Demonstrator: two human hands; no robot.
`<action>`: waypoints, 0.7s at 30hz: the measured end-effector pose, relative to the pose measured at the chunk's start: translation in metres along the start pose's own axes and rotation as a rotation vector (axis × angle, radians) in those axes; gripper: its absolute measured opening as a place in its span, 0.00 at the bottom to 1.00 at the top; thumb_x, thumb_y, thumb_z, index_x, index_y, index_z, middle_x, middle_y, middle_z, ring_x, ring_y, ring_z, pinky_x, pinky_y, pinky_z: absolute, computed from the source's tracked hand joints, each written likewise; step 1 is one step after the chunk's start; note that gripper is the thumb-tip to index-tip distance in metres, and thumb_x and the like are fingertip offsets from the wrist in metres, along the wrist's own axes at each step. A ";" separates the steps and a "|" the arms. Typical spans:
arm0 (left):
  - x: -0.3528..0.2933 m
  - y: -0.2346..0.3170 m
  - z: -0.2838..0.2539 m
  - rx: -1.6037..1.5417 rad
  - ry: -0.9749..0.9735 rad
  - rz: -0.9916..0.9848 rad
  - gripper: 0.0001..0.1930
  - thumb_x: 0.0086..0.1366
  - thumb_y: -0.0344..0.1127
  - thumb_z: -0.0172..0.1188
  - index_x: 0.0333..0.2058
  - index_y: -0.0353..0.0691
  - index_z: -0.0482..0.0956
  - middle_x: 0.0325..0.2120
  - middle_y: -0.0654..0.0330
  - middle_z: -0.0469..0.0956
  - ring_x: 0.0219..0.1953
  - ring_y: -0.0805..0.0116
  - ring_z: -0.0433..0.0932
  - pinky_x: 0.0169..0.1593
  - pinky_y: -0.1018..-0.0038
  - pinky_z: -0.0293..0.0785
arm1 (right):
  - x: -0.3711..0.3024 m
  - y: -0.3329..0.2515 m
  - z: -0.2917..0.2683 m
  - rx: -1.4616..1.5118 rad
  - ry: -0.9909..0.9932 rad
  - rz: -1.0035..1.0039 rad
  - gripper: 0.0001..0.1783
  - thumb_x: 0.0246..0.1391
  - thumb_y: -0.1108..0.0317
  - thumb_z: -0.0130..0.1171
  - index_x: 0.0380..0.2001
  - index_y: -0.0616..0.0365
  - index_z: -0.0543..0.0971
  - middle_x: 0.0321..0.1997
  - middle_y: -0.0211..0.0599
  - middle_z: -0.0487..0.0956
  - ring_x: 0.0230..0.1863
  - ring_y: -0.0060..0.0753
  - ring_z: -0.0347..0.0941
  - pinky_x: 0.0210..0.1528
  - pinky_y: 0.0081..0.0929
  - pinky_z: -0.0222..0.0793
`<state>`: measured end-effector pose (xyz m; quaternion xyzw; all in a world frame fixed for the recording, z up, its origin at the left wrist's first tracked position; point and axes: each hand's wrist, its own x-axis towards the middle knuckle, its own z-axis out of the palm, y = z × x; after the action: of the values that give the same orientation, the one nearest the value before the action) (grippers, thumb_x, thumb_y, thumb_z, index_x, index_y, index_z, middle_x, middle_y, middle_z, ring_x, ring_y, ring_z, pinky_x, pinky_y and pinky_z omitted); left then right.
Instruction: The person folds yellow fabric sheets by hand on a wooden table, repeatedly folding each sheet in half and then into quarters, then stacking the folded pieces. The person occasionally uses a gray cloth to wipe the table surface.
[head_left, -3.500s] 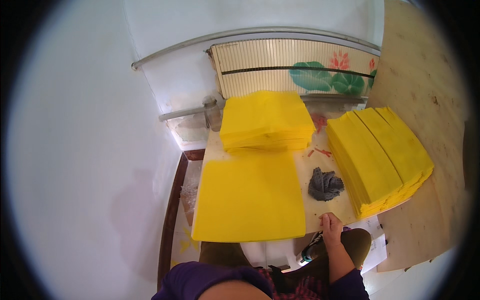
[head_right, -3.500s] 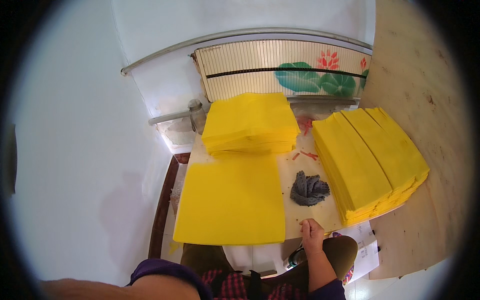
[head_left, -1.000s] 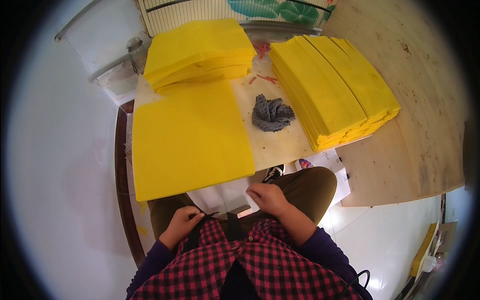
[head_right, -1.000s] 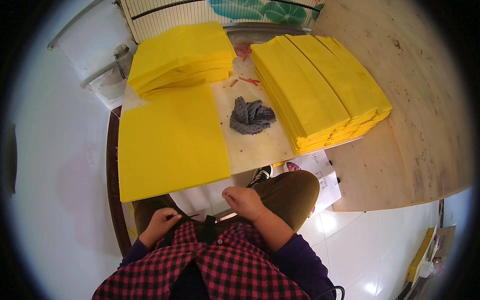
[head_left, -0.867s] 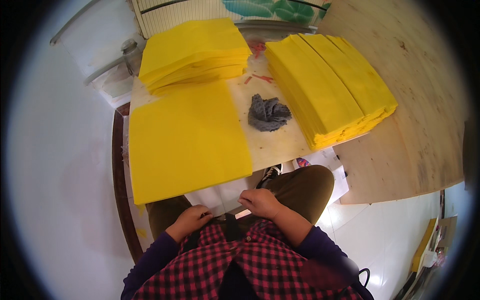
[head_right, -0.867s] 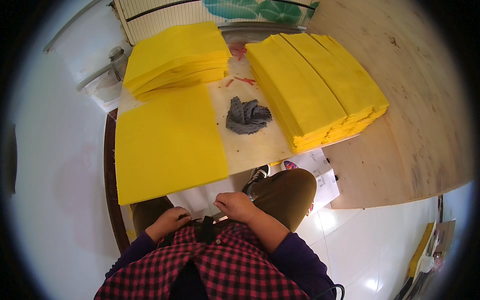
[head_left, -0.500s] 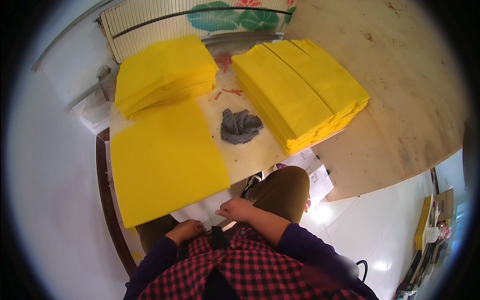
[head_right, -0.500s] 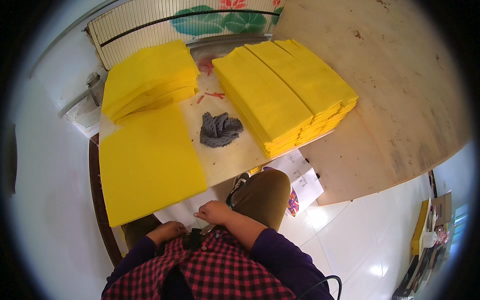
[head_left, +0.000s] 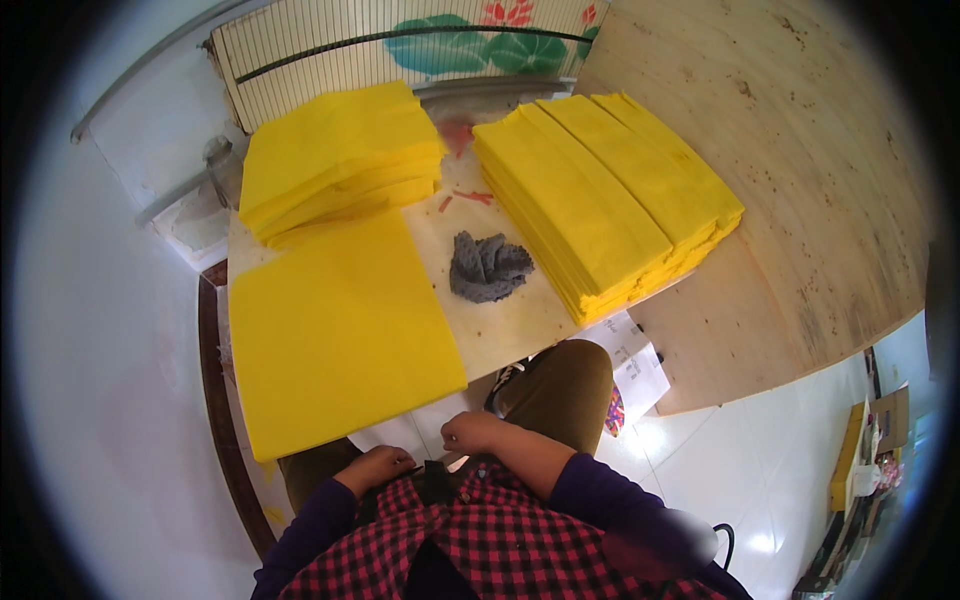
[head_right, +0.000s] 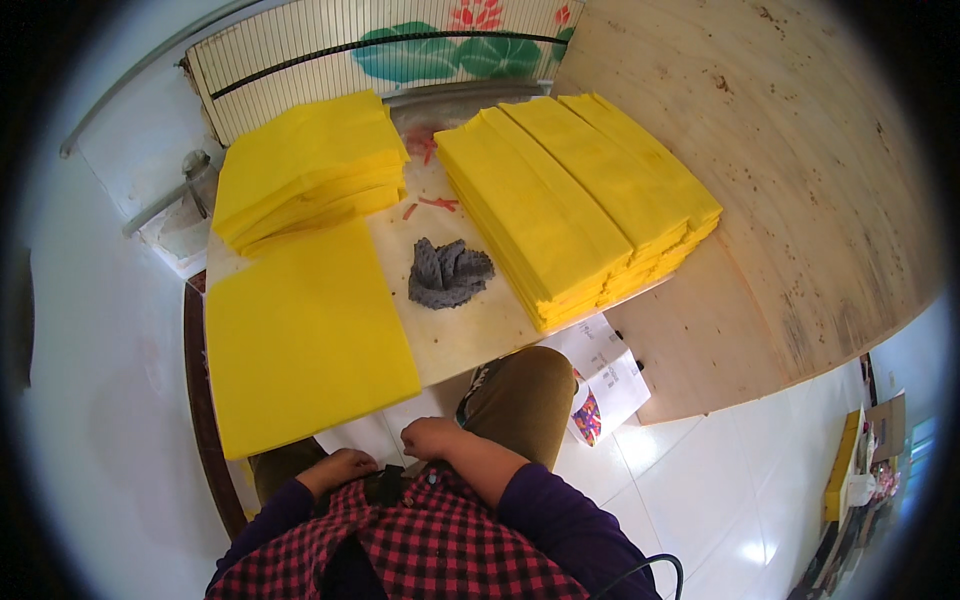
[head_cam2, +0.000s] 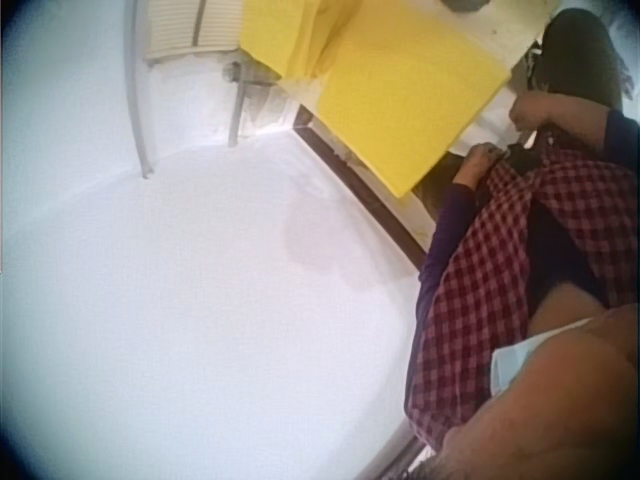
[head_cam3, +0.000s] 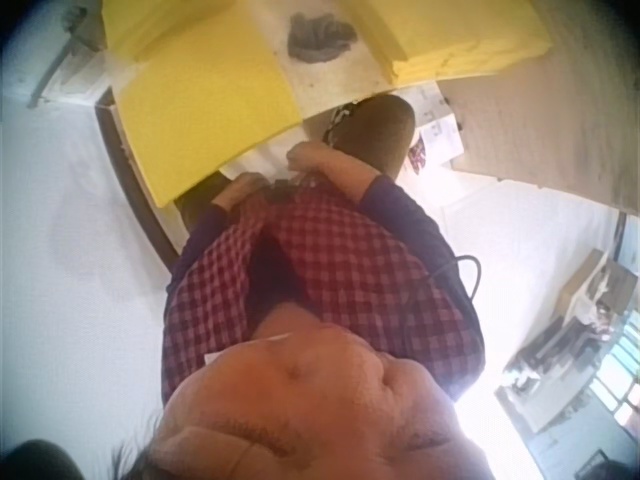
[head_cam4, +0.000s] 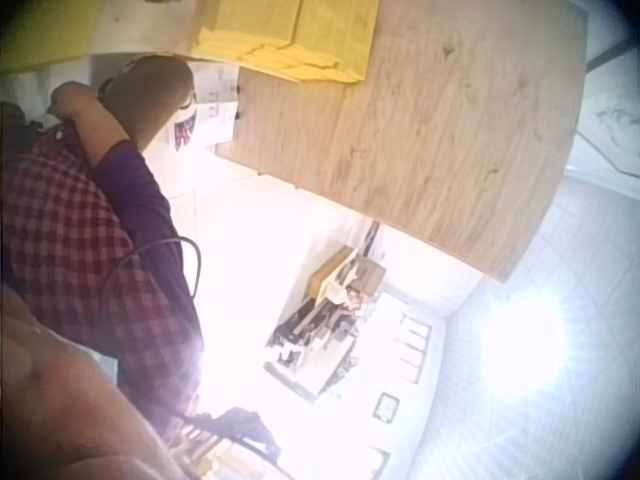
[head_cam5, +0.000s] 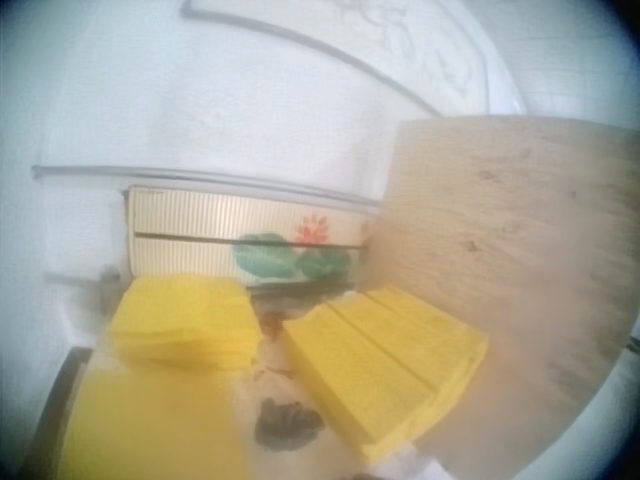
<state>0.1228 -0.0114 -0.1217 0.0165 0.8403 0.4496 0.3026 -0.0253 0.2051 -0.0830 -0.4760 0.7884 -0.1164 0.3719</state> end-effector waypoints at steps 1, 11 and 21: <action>0.000 0.001 -0.001 0.000 -0.018 -0.017 0.16 0.68 0.43 0.55 0.42 0.35 0.81 0.38 0.51 0.82 0.42 0.58 0.80 0.48 0.68 0.74 | 0.002 0.000 -0.001 0.002 -0.011 0.013 0.11 0.51 0.55 0.58 0.32 0.47 0.81 0.35 0.39 0.81 0.40 0.47 0.77 0.40 0.44 0.72; -0.002 -0.004 0.001 -0.037 0.053 0.027 0.16 0.66 0.43 0.55 0.42 0.36 0.81 0.37 0.49 0.82 0.41 0.55 0.81 0.47 0.67 0.75 | 0.010 0.003 0.003 -0.015 -0.097 0.043 0.16 0.42 0.73 0.59 0.38 0.45 0.81 0.42 0.35 0.81 0.47 0.44 0.76 0.44 0.41 0.72; 0.003 -0.006 0.004 -0.026 0.056 0.020 0.17 0.66 0.44 0.56 0.42 0.35 0.81 0.37 0.48 0.82 0.41 0.55 0.81 0.46 0.67 0.75 | 0.008 -0.002 -0.003 -0.024 -0.076 0.059 0.11 0.51 0.61 0.55 0.36 0.48 0.81 0.40 0.39 0.81 0.45 0.47 0.77 0.45 0.44 0.72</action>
<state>0.1244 -0.0112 -0.1294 0.0085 0.8424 0.4636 0.2744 -0.0281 0.1963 -0.0834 -0.4609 0.7888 -0.0779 0.3991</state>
